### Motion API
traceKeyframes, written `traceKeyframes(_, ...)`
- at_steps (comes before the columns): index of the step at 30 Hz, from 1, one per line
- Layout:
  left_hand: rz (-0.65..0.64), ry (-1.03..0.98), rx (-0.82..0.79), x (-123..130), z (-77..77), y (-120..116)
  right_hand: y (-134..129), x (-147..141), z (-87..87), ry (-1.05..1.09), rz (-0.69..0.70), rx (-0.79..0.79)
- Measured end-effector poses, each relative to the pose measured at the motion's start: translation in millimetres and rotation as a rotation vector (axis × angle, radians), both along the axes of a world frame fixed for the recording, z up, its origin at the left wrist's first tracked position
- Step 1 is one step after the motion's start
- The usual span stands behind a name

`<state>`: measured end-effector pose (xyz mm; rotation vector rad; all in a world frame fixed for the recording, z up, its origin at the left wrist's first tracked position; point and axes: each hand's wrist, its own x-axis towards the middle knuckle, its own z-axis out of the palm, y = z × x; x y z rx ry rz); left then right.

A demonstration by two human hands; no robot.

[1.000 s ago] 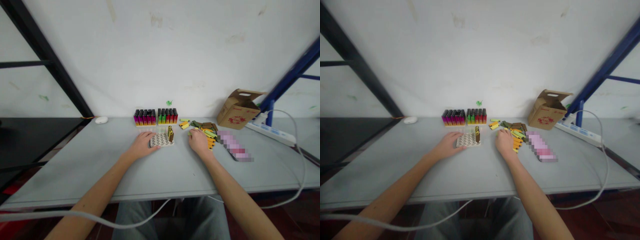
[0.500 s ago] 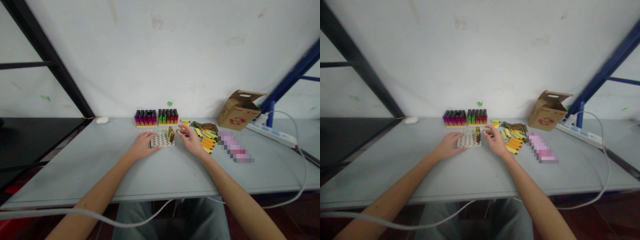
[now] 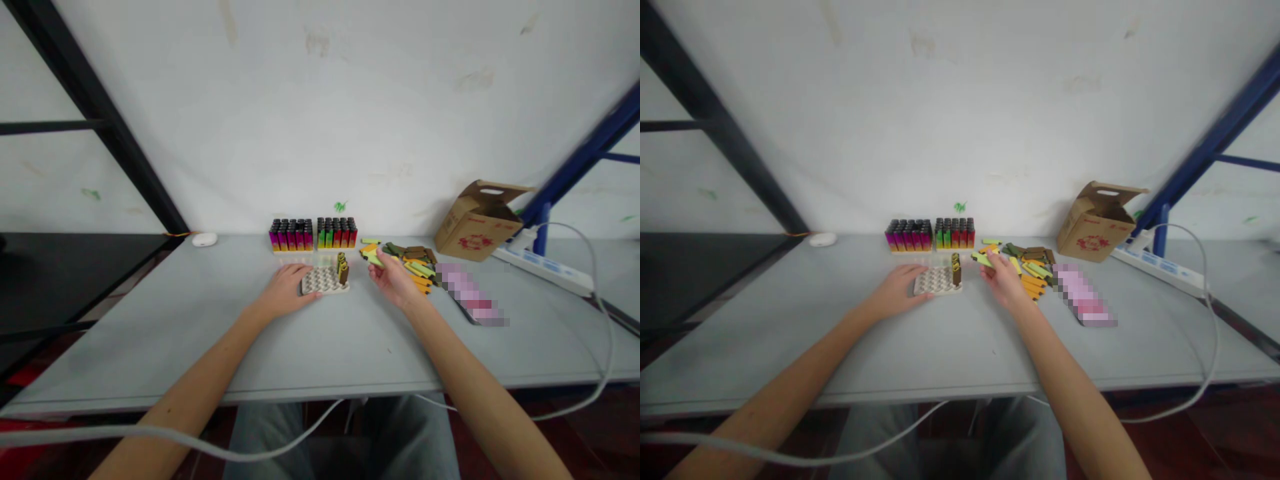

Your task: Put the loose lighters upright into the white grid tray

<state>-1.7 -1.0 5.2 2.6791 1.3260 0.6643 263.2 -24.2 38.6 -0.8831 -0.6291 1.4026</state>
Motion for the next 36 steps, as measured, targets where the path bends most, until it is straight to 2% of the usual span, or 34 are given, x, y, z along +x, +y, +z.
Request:
traceKeyframes(4, -0.006, 0.003, 0.008, 0, 0.4, 0, -1, 1, 2.1, 0.159, 0.117, -0.154)
traceKeyframes(7, -0.002, 0.007, 0.007, 0, 1.6, -1, -2, 5, 0.7, 0.141, 0.189, -0.264)
traceKeyframes(9, 0.006, 0.006, 0.002, 1, 2.1, -2, -2, 7, -0.6, 0.134, 0.217, -0.276)
traceKeyframes(14, 0.001, 0.002, 0.0, 1, 2.0, -2, -2, 6, -1.8, 0.133, 0.228, -0.22)
traceKeyframes(18, -0.013, 0.001, 0.02, 0, 0.5, -1, -6, 0, -0.1, 0.007, 0.171, -0.122)
traceKeyframes(22, -0.011, 0.006, 0.01, -1, -0.9, 0, -12, -6, 4.2, -0.099, 0.205, 0.019)
traceKeyframes(28, -0.011, -0.009, 0.007, -1, -0.1, 0, -16, -8, 4.9, -0.147, 0.268, 0.129)
traceKeyframes(36, -0.013, -0.002, 0.008, -2, -0.7, 1, -14, -10, 0.4, -0.231, 0.323, 0.068)
